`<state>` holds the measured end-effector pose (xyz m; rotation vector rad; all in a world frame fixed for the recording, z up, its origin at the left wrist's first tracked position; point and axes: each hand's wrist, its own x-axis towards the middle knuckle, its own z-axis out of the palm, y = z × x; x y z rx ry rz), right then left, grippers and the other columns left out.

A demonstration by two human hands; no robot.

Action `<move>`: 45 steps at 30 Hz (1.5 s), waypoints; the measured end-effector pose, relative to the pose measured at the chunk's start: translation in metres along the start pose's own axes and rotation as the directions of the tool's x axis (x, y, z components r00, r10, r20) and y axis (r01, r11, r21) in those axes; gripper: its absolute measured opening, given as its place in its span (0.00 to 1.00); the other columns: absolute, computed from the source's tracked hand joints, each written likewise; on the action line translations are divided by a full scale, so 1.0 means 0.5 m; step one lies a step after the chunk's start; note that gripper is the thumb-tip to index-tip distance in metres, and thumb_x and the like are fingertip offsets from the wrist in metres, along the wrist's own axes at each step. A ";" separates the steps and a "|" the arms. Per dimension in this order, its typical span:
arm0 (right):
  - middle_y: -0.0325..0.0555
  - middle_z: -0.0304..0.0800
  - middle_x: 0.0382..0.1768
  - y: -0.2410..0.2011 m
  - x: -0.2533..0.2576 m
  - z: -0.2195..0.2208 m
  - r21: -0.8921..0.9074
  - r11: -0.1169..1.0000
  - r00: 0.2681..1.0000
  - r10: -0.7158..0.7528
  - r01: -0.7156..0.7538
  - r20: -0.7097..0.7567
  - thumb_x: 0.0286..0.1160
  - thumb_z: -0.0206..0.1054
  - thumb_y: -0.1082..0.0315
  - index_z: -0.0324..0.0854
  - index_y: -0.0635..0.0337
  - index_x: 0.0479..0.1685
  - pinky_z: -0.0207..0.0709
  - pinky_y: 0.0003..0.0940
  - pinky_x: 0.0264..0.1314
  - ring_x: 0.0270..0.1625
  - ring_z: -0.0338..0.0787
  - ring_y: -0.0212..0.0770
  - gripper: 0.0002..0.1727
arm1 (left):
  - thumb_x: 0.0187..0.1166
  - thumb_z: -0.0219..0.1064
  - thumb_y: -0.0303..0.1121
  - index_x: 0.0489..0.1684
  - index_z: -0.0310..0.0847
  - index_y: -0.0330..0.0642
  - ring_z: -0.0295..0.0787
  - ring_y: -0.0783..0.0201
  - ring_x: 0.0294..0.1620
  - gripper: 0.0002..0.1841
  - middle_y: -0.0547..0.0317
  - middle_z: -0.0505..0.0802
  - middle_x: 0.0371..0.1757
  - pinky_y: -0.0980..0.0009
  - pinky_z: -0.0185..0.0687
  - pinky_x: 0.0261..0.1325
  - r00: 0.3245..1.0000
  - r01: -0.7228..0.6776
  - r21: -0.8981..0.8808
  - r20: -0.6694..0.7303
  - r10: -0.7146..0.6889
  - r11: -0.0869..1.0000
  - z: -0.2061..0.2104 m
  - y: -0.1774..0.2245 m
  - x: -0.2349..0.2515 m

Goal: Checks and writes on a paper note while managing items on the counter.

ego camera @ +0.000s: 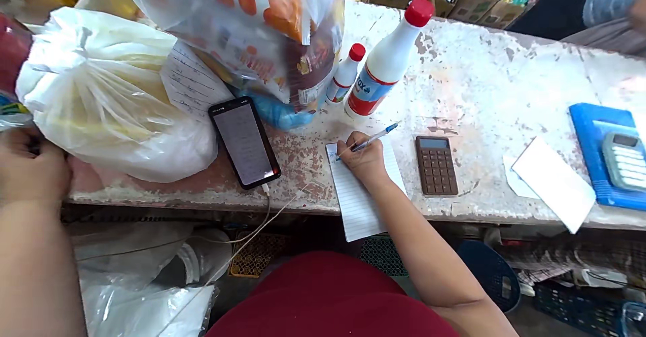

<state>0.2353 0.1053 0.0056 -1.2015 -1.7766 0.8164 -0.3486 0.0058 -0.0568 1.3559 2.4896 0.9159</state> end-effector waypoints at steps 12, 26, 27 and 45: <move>0.26 0.70 0.14 0.004 0.002 -0.018 -0.010 1.000 1.000 0.018 -0.018 0.011 0.68 0.71 0.72 0.72 0.54 0.13 0.60 0.15 0.22 0.18 0.67 0.16 0.17 | 0.92 0.47 0.45 0.70 0.73 0.32 0.83 0.32 0.64 0.24 0.27 0.85 0.62 0.30 0.73 0.65 0.999 0.051 0.046 0.005 -0.051 0.998 -0.004 0.020 -0.009; 0.27 0.69 0.13 0.000 0.006 -0.021 -0.054 0.997 0.998 0.063 -0.062 0.020 0.66 0.70 0.72 0.70 0.53 0.12 0.59 0.17 0.22 0.18 0.66 0.18 0.17 | 0.92 0.48 0.46 0.74 0.72 0.33 0.81 0.31 0.69 0.26 0.27 0.84 0.66 0.29 0.70 0.69 0.998 0.060 0.034 0.015 -0.061 0.998 -0.012 0.056 -0.027; 0.27 0.68 0.13 -0.002 0.007 -0.022 -0.050 0.996 0.997 0.072 -0.071 0.019 0.66 0.70 0.72 0.70 0.52 0.13 0.59 0.17 0.22 0.18 0.66 0.18 0.17 | 0.92 0.47 0.46 0.73 0.72 0.32 0.81 0.31 0.68 0.26 0.26 0.84 0.65 0.29 0.71 0.68 0.998 0.058 0.036 0.012 -0.059 0.998 -0.011 0.052 -0.026; 0.28 0.71 0.14 0.004 0.007 -0.029 -0.063 0.995 0.997 0.072 -0.071 0.011 0.68 0.71 0.69 0.73 0.54 0.14 0.62 0.18 0.22 0.18 0.68 0.18 0.16 | 0.91 0.49 0.42 0.73 0.70 0.31 0.82 0.31 0.66 0.24 0.26 0.84 0.64 0.30 0.72 0.68 0.999 0.031 -0.007 0.013 -0.031 0.999 -0.001 0.004 -0.003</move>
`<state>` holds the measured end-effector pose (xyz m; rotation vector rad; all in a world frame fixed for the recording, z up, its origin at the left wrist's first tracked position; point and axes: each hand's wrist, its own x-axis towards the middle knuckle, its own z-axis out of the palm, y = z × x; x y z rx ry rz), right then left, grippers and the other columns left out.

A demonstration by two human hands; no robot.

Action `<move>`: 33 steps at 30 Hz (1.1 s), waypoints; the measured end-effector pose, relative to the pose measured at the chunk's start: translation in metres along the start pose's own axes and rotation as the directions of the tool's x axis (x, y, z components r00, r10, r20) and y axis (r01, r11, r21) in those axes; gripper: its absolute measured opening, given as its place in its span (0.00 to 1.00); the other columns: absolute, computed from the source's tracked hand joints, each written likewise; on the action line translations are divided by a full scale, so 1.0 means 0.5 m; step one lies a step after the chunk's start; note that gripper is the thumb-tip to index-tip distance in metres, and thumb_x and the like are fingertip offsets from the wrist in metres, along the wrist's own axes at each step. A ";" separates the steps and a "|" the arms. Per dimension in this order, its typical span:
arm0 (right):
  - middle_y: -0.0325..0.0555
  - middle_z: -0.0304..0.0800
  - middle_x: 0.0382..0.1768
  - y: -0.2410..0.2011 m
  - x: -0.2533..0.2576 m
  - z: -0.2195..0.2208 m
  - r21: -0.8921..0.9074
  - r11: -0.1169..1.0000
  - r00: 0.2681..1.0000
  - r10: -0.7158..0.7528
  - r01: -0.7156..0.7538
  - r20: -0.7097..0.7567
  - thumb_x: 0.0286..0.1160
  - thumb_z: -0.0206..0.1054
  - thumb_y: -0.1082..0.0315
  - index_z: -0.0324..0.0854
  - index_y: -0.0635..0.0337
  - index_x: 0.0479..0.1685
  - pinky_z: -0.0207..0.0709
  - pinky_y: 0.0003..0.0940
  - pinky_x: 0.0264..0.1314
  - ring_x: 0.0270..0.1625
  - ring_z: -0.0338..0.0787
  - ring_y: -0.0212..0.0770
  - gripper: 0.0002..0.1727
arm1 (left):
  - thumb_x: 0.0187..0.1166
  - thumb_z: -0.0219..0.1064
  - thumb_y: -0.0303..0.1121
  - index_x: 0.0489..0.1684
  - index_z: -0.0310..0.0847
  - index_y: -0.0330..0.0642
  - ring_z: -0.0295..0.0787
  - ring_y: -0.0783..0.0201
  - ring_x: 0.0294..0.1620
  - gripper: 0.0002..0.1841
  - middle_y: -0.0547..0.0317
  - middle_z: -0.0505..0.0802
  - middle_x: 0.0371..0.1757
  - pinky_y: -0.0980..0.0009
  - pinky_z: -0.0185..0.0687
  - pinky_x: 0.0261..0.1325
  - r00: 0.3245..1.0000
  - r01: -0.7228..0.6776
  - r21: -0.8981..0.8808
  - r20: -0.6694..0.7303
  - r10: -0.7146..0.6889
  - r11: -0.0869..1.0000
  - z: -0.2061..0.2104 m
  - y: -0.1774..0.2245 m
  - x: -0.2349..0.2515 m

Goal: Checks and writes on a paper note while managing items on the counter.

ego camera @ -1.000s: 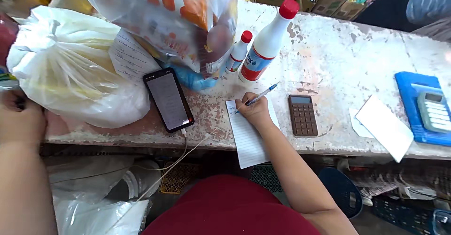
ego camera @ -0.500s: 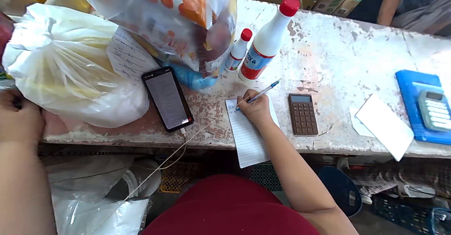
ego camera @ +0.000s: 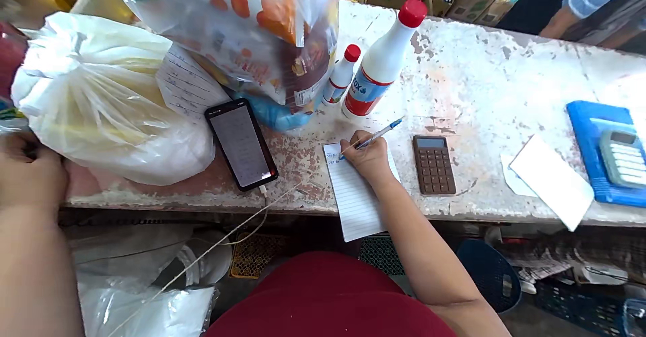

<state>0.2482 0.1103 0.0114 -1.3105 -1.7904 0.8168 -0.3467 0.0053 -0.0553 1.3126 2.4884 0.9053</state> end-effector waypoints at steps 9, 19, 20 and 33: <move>0.26 0.67 0.13 0.002 -0.002 0.002 0.006 1.000 1.000 -0.015 0.016 -0.017 0.66 0.69 0.71 0.68 0.51 0.12 0.58 0.18 0.21 0.17 0.65 0.18 0.18 | 0.91 0.49 0.44 0.75 0.71 0.34 0.82 0.32 0.67 0.25 0.26 0.84 0.65 0.30 0.71 0.68 1.000 0.027 0.026 0.003 -0.027 0.999 -0.007 0.039 -0.018; 0.25 0.67 0.12 0.002 -0.002 -0.010 0.015 0.999 0.999 0.033 -0.033 -0.023 0.66 0.71 0.71 0.70 0.51 0.13 0.59 0.17 0.21 0.16 0.65 0.17 0.17 | 0.92 0.47 0.44 0.73 0.72 0.32 0.81 0.30 0.68 0.25 0.25 0.84 0.65 0.28 0.70 0.69 0.999 0.049 0.075 -0.005 -0.049 0.996 -0.012 0.049 -0.022; 0.25 0.67 0.12 0.003 -0.001 -0.011 0.015 0.999 0.999 0.033 -0.033 -0.016 0.65 0.71 0.72 0.70 0.51 0.12 0.59 0.17 0.20 0.16 0.65 0.17 0.17 | 0.92 0.46 0.44 0.73 0.72 0.32 0.81 0.30 0.69 0.25 0.25 0.85 0.65 0.28 0.70 0.69 0.999 0.043 0.077 -0.002 -0.043 0.996 -0.013 0.054 -0.024; 0.26 0.68 0.13 0.007 0.001 -0.013 0.042 0.999 1.000 0.027 -0.027 -0.015 0.66 0.70 0.71 0.70 0.51 0.12 0.60 0.17 0.21 0.17 0.66 0.18 0.17 | 0.92 0.46 0.36 0.73 0.71 0.24 0.78 0.28 0.71 0.23 0.19 0.82 0.67 0.29 0.67 0.72 0.992 0.119 0.115 0.034 -0.124 0.986 -0.030 0.156 -0.075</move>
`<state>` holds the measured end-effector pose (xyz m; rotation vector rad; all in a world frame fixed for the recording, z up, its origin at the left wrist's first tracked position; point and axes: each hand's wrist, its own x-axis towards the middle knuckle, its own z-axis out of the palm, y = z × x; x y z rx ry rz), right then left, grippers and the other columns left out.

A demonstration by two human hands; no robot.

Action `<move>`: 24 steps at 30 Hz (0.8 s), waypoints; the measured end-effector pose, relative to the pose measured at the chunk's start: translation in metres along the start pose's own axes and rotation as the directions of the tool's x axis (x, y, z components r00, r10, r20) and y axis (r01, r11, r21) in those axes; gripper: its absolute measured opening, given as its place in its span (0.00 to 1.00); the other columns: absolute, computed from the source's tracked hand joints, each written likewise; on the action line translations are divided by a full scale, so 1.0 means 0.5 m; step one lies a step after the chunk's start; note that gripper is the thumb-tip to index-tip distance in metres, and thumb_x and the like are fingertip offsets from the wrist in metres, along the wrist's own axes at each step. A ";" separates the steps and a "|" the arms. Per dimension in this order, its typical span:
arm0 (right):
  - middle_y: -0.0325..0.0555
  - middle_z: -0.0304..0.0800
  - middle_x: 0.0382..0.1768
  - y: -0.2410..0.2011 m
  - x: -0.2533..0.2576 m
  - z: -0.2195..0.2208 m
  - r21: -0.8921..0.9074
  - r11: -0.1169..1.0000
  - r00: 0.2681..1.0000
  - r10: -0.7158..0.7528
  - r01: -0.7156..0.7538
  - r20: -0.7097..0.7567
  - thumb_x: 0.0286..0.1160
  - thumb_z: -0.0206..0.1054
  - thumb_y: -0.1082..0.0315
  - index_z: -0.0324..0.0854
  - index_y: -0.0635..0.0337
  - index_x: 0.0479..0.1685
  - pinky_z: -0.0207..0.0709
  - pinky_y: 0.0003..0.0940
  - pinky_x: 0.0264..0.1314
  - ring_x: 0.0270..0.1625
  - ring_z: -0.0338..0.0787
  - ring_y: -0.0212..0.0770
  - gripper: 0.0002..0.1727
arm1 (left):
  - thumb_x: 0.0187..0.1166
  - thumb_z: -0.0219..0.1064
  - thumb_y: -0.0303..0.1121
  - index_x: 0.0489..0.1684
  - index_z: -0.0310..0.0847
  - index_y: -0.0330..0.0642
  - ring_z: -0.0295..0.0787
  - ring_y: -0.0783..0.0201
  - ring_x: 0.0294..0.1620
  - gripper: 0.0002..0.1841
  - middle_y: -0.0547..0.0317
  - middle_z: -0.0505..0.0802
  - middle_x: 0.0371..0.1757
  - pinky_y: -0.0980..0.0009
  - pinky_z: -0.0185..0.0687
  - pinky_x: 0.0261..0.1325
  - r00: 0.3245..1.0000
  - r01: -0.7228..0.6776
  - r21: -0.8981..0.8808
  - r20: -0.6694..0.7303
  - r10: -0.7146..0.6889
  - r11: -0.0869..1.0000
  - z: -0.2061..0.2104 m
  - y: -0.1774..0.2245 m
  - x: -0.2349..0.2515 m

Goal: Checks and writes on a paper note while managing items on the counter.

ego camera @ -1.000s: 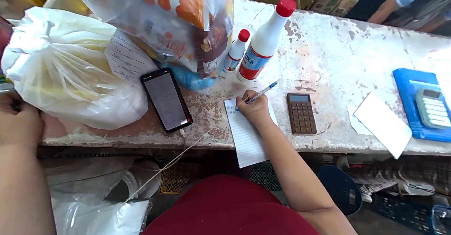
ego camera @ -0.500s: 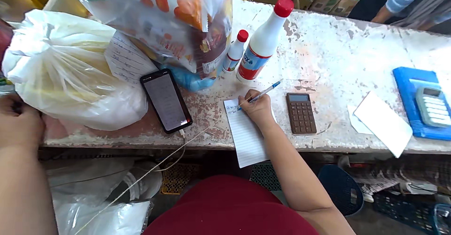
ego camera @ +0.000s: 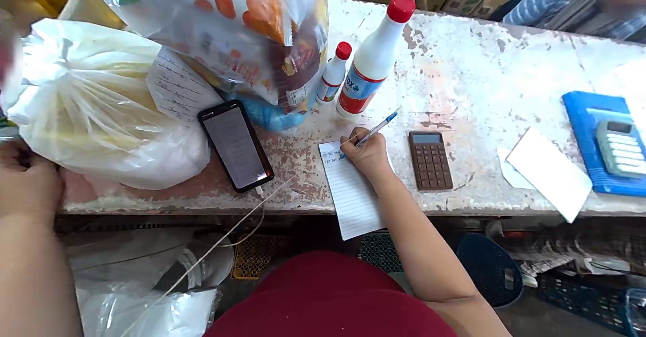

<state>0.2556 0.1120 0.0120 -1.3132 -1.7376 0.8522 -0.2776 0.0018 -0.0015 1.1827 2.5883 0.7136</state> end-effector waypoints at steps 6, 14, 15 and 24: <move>0.25 0.69 0.13 0.002 0.001 0.002 0.020 1.000 1.000 0.003 -0.002 -0.024 0.67 0.71 0.72 0.69 0.51 0.13 0.61 0.17 0.21 0.16 0.67 0.17 0.18 | 0.93 0.45 0.36 0.72 0.70 0.23 0.78 0.27 0.71 0.23 0.19 0.81 0.67 0.30 0.67 0.72 1.000 0.006 -0.007 0.002 -0.006 1.000 -0.006 0.012 -0.008; 0.25 0.71 0.13 0.004 0.004 -0.006 0.063 0.998 1.000 0.029 -0.029 0.000 0.69 0.71 0.73 0.71 0.52 0.15 0.64 0.16 0.21 0.16 0.69 0.17 0.17 | 0.92 0.47 0.37 0.74 0.69 0.24 0.79 0.31 0.70 0.24 0.21 0.81 0.68 0.34 0.68 0.73 0.999 -0.035 -0.058 -0.014 0.034 0.998 0.011 -0.034 0.023; 0.25 0.70 0.13 0.007 0.003 -0.004 0.045 0.999 1.000 0.014 -0.014 -0.001 0.68 0.71 0.72 0.71 0.52 0.15 0.62 0.17 0.21 0.17 0.68 0.17 0.17 | 0.92 0.47 0.37 0.73 0.70 0.24 0.79 0.30 0.71 0.24 0.21 0.82 0.68 0.33 0.68 0.73 1.000 -0.024 -0.047 -0.013 0.024 0.999 0.009 -0.026 0.019; 0.27 0.70 0.14 -0.004 -0.001 -0.004 -0.039 0.999 1.000 0.004 -0.004 -0.001 0.69 0.69 0.72 0.72 0.54 0.16 0.62 0.17 0.23 0.18 0.67 0.17 0.15 | 0.87 0.51 0.37 0.67 0.74 0.25 0.80 0.27 0.66 0.22 0.21 0.83 0.63 0.29 0.70 0.67 0.987 -0.151 -0.030 -0.062 0.149 0.988 0.021 -0.082 0.053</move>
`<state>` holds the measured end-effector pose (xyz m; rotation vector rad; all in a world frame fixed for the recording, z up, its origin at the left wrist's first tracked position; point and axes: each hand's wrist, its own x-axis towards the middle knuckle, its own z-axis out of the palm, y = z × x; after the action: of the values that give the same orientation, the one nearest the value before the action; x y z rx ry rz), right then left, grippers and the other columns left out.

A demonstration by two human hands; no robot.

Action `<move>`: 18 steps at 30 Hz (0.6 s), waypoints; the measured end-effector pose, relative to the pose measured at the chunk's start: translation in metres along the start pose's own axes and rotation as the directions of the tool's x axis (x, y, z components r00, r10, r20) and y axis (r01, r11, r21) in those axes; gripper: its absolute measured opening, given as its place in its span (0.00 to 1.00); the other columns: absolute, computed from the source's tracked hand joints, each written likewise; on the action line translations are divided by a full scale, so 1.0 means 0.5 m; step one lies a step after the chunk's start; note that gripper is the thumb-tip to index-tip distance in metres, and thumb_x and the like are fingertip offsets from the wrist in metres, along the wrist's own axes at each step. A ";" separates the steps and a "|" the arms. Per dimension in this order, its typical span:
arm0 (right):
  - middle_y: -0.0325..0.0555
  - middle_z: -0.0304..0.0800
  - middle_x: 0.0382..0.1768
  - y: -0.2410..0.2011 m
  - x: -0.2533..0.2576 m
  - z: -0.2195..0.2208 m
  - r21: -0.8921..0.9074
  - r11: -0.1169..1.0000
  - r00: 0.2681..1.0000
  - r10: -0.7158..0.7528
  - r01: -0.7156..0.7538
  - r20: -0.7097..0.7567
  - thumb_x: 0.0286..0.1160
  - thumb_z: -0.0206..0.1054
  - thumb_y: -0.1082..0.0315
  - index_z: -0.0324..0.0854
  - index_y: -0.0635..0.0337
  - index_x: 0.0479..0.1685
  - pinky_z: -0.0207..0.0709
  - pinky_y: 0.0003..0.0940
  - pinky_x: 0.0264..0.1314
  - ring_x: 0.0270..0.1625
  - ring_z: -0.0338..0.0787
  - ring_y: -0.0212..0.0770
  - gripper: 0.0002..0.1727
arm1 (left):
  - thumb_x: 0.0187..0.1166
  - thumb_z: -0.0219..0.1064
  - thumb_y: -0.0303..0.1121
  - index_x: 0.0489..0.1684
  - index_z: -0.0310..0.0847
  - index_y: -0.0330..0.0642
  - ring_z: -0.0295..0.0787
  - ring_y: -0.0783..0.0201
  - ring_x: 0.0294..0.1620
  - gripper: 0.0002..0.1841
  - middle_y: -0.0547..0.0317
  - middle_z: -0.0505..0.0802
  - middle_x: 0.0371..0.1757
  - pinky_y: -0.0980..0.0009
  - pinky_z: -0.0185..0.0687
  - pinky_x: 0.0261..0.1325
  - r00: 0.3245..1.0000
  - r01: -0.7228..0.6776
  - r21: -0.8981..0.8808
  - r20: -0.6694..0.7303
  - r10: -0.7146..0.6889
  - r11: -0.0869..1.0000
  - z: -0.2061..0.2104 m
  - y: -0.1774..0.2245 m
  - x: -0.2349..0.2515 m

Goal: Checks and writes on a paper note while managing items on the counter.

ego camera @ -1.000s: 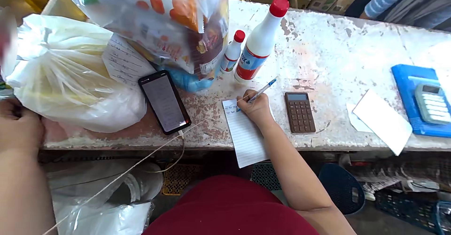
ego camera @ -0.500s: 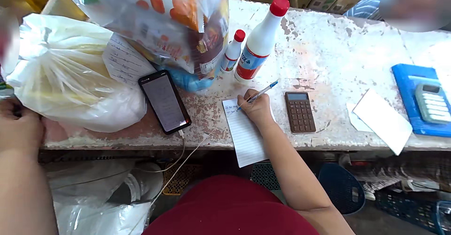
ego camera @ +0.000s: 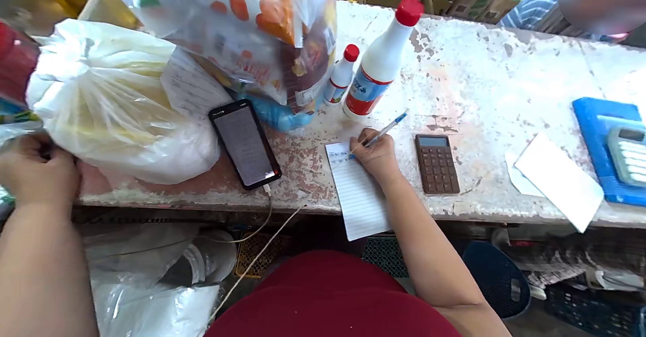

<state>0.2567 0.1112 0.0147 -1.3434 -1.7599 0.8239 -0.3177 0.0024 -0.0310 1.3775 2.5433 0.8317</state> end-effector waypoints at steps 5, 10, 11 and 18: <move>0.28 0.73 0.19 -0.017 -0.004 -0.003 -0.049 0.999 1.000 0.023 -0.023 -0.004 0.72 0.68 0.71 0.76 0.60 0.21 0.66 0.15 0.28 0.22 0.70 0.16 0.12 | 0.86 0.56 0.39 0.67 0.78 0.30 0.73 0.22 0.76 0.22 0.21 0.82 0.69 0.20 0.59 0.73 0.999 0.048 0.077 -0.021 -0.047 0.996 -0.039 0.077 -0.022; 0.23 0.71 0.17 0.004 -0.001 0.002 0.054 0.998 0.992 0.051 -0.045 -0.117 0.72 0.70 0.70 0.71 0.50 0.20 0.69 0.15 0.25 0.19 0.71 0.16 0.15 | 0.86 0.55 0.39 0.64 0.82 0.34 0.74 0.25 0.76 0.20 0.26 0.84 0.69 0.23 0.62 0.72 0.998 0.053 0.088 -0.030 -0.051 0.995 -0.043 0.084 -0.017; 0.23 0.72 0.15 0.007 -0.002 0.002 0.063 0.997 0.992 0.055 -0.048 -0.115 0.73 0.70 0.68 0.71 0.48 0.20 0.70 0.16 0.23 0.17 0.72 0.17 0.16 | 0.86 0.55 0.39 0.64 0.82 0.35 0.75 0.27 0.76 0.20 0.27 0.85 0.68 0.24 0.62 0.73 0.998 0.057 0.090 -0.033 -0.054 0.994 -0.042 0.083 -0.016; 0.27 0.76 0.18 0.012 -0.005 -0.007 0.087 0.991 0.994 0.106 -0.105 -0.008 0.83 0.67 0.56 0.74 0.49 0.26 0.72 0.19 0.21 0.17 0.74 0.21 0.16 | 0.87 0.55 0.38 0.64 0.83 0.38 0.77 0.30 0.76 0.18 0.32 0.86 0.68 0.27 0.64 0.73 0.997 0.061 0.099 -0.042 -0.057 0.993 -0.038 0.073 -0.008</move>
<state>0.2629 0.1105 0.0112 -1.3909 -1.6353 0.9369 -0.2955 0.0073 0.0034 1.3182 2.6758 0.7372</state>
